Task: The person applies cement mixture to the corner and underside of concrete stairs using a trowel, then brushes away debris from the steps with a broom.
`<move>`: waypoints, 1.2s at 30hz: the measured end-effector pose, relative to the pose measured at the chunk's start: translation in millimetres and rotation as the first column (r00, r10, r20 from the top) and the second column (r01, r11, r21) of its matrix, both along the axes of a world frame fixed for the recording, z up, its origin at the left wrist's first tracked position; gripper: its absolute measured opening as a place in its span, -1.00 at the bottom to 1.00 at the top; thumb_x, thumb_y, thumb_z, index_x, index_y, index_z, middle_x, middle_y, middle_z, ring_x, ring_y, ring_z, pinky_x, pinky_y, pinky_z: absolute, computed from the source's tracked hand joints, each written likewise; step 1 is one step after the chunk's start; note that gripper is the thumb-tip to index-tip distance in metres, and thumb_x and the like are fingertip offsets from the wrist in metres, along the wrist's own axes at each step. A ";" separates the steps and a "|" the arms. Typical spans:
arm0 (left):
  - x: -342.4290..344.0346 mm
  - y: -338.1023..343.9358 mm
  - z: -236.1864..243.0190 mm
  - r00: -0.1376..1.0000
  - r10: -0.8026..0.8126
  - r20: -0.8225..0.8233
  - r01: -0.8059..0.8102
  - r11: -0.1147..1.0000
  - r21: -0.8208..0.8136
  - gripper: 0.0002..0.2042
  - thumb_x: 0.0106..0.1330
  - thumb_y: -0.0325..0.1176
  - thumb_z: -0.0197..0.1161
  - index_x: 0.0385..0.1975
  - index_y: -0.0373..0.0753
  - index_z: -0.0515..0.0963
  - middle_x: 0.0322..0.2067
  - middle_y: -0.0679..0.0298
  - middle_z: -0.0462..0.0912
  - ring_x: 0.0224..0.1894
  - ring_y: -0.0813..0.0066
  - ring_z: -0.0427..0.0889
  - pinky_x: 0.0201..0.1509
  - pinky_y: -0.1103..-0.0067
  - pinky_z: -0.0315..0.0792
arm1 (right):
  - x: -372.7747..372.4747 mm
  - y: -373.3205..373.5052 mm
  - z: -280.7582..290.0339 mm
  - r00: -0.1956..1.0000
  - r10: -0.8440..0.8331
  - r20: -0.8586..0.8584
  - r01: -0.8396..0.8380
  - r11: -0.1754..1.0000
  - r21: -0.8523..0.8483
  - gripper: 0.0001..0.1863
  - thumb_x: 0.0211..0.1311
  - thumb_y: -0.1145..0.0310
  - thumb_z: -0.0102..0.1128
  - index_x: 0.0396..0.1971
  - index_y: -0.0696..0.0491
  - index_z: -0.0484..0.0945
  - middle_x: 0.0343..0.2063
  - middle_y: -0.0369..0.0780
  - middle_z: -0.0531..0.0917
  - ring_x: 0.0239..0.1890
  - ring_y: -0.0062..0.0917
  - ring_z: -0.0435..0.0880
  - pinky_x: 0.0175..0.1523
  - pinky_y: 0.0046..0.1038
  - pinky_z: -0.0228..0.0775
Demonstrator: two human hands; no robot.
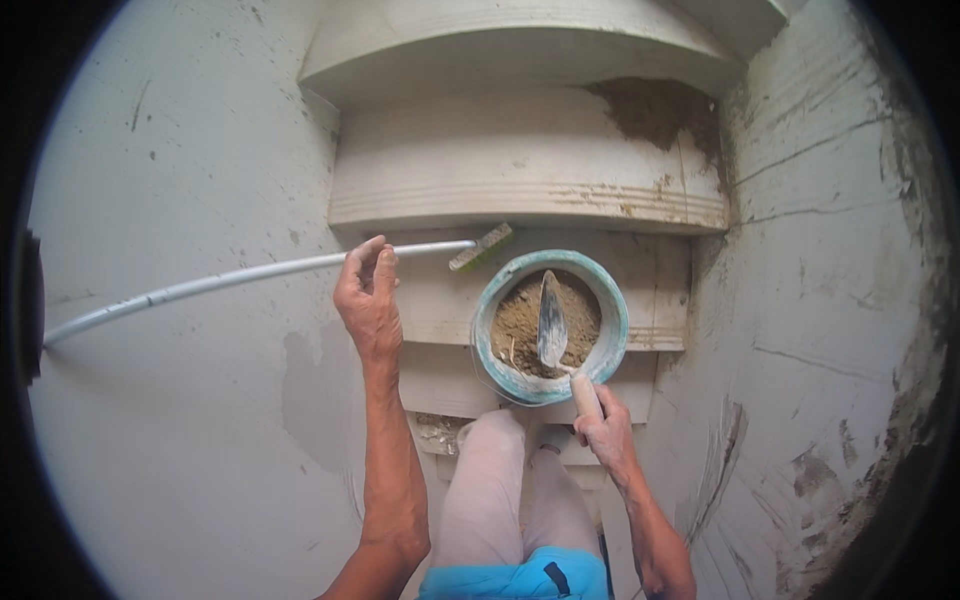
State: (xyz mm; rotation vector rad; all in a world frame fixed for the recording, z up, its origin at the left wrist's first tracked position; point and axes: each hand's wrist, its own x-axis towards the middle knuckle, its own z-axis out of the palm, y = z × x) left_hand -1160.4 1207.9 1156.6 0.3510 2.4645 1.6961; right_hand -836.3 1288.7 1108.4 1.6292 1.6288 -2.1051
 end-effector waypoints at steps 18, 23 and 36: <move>-179.8 162.6 28.5 0.881 -0.353 -0.315 0.281 0.926 -0.251 -0.49 0.49 -0.04 -0.02 0.09 -0.45 0.44 0.05 -0.14 0.50 0.12 -0.06 0.46 0.22 0.21 0.30 | -44.0 -15.8 95.2 0.970 -0.180 0.162 0.192 0.980 -0.059 -0.48 -0.08 0.50 0.18 0.01 0.20 0.55 -0.54 -0.26 0.57 -0.68 -0.65 0.47 -0.58 -0.53 0.33; -227.5 236.4 12.5 0.890 -0.301 -0.343 0.208 0.937 -0.281 -0.43 0.49 0.01 -0.06 0.14 -0.47 0.38 0.09 -0.21 0.44 0.16 -0.13 0.40 0.27 0.15 0.23 | -29.3 -5.0 99.7 0.923 -0.272 0.273 0.298 0.953 -0.056 -0.54 -0.07 0.49 0.17 -0.05 0.18 0.58 -0.55 -0.27 0.57 -0.70 -0.68 0.45 -0.60 -0.57 0.31; -306.6 358.7 -53.7 0.882 -0.172 -0.439 -0.005 0.927 -0.374 -0.25 0.43 0.20 -0.08 0.23 -0.50 0.30 0.18 -0.15 0.30 0.31 -0.07 0.18 0.37 0.15 0.10 | -64.4 123.8 59.8 0.946 -0.038 0.322 -0.012 0.988 0.151 -0.54 -0.12 0.43 0.24 -0.10 0.17 0.51 -0.30 0.03 0.66 -0.24 -0.16 0.67 -0.09 -0.29 0.47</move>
